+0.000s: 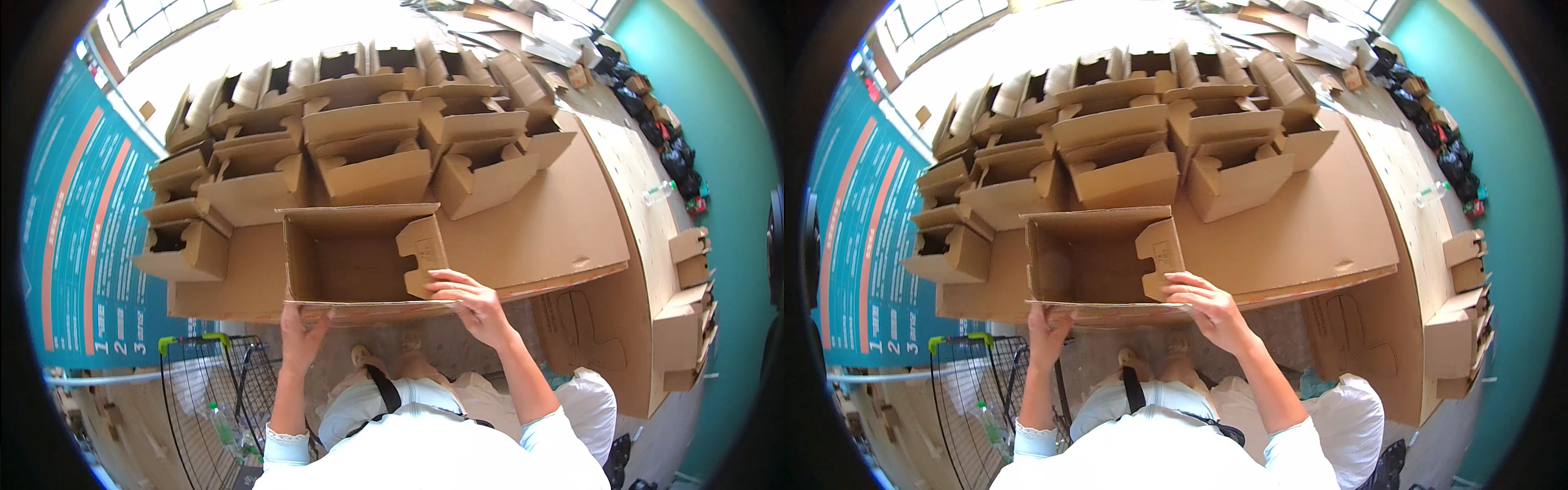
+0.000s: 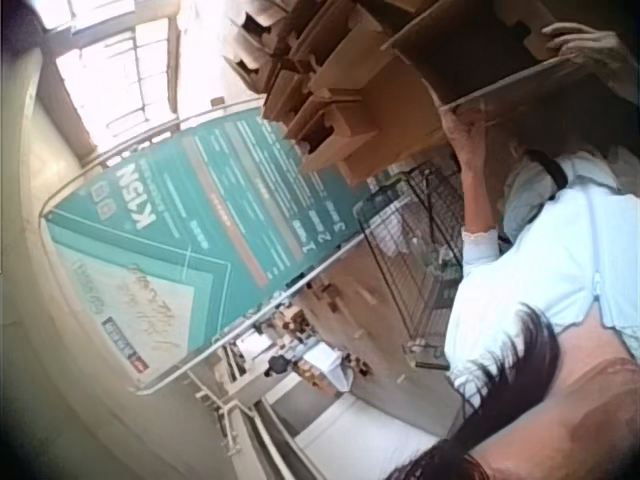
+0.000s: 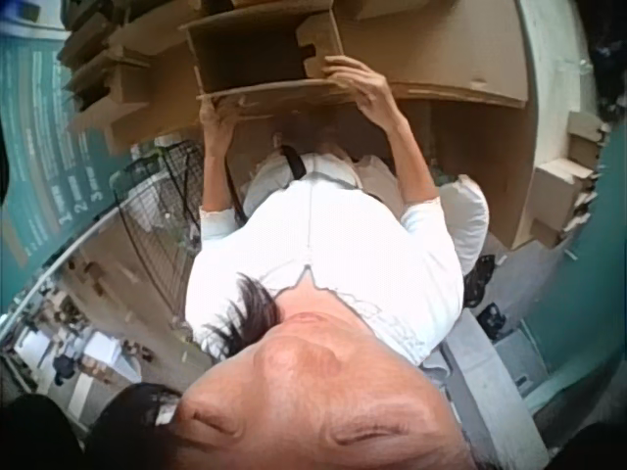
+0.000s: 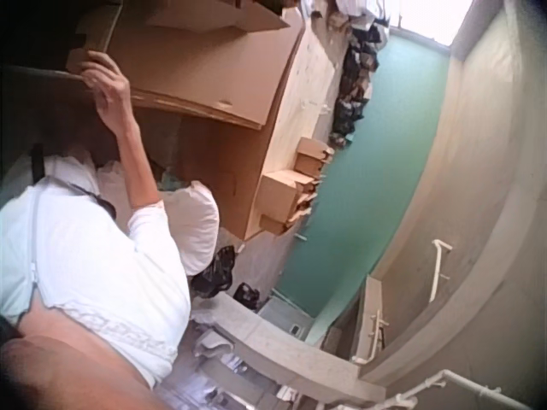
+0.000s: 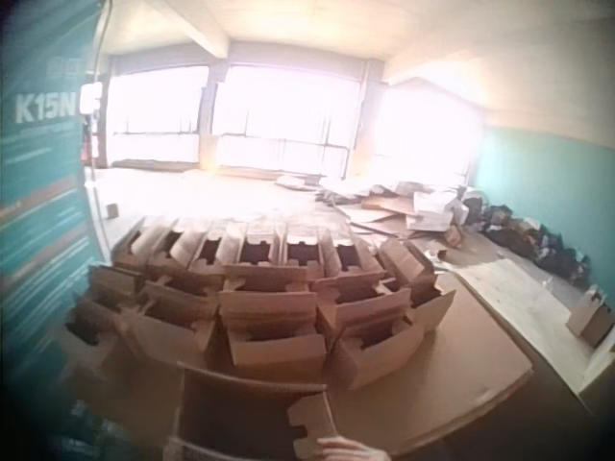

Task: The person places green-capped bottles into cardboard boxes on a table, folding the cardboard flaps to secure each bottle inside. The person takes the bottles from a shopping cart and places the filled boxes onto a stack.

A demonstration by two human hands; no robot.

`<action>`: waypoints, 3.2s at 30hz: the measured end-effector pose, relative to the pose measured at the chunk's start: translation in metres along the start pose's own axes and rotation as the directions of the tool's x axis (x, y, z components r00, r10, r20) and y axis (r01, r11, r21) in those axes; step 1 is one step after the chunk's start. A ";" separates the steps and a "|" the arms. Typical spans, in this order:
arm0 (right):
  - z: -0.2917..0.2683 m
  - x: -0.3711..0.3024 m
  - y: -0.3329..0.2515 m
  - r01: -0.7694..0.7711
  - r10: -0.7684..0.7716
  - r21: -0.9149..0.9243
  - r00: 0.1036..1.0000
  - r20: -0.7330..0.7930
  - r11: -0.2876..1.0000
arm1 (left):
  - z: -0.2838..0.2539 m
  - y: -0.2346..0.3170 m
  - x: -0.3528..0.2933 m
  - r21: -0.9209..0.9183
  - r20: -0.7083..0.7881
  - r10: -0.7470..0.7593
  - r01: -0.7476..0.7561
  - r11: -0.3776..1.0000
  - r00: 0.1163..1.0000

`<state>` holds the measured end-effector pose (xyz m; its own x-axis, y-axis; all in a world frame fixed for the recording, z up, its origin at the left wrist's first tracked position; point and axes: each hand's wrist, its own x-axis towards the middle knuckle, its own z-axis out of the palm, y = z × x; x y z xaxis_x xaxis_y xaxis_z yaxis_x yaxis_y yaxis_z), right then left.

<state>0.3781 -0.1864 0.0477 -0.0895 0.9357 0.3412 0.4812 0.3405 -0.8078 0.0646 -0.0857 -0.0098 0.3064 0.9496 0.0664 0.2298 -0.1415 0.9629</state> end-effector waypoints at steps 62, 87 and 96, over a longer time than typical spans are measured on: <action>0.022 0.083 -0.060 -0.100 0.568 -0.712 0.683 0.458 0.695 | -0.250 -0.278 -0.432 -0.031 -0.987 -0.162 0.979 0.202 0.002; 0.010 0.076 -0.046 0.273 -0.022 -0.540 0.905 0.424 0.796 | -0.002 0.204 0.119 0.593 0.804 -0.152 -0.755 0.280 0.575; 0.034 0.058 -0.026 0.247 -0.164 -0.487 0.964 0.208 0.838 | 0.056 0.108 0.158 0.619 0.680 -0.536 -0.783 0.055 0.500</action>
<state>0.3302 -0.1381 0.0723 -0.3463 0.8655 0.3619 0.8057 0.4720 -0.3579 0.1895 0.0338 0.0905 0.6580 0.3607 -0.6610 0.3450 -0.9247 -0.1612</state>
